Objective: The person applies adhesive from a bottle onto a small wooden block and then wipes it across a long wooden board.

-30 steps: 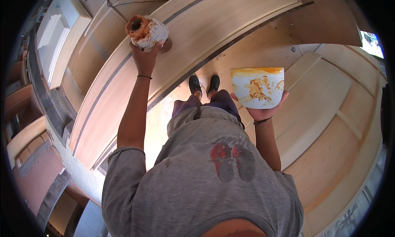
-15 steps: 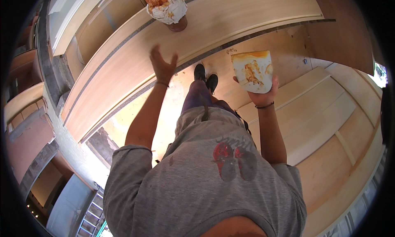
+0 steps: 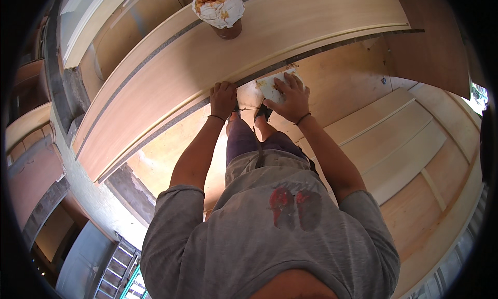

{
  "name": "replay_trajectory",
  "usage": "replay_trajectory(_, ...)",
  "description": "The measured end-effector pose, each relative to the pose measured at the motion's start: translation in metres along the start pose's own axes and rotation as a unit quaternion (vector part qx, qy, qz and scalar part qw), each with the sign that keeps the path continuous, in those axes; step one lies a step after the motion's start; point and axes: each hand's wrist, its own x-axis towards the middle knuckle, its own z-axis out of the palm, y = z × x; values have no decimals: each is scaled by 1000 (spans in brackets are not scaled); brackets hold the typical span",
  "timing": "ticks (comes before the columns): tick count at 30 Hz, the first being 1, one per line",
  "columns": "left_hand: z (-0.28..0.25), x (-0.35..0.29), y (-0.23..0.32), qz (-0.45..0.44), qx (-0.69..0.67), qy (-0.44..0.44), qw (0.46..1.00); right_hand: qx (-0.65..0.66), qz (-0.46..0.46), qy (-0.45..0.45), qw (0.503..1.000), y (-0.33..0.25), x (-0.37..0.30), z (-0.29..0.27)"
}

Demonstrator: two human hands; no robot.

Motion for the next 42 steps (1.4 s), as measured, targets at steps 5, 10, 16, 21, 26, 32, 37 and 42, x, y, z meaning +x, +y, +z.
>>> replay_trajectory(5, -5, 5, 1, 6, -13, 21, 1000, -89, -5, 5, 996, -4, 10, 14)
replay_trajectory(10, -12, 12, -1, 28, -5, 2, 1000, -94, -37, 34, 994, 3, 21, 33)
replay_trajectory(16, -11, 15, -2, 46, 22, -3, 999, -114, -18, 46, 992, 10, 25, 50)
replay_trajectory(21, -10, 16, 0, 50, 60, -14, 997, -127, 1, -22, 992, 0, 17, 30)
replay_trajectory(26, -9, 15, 0, 56, 54, -9, 997, -119, -22, 5, 993, 0, 29, 26)
replay_trajectory(32, -8, 15, 2, 56, 56, -8, 997, -144, 7, -33, 989, -4, 36, 27)
replay_trajectory(37, -11, 12, 3, 42, 51, -25, 997, -146, 17, -77, 986, -12, 37, 13)
replay_trajectory(42, -12, 14, 4, 48, 57, -26, 997, -144, 8, -40, 989, -6, 42, 21)
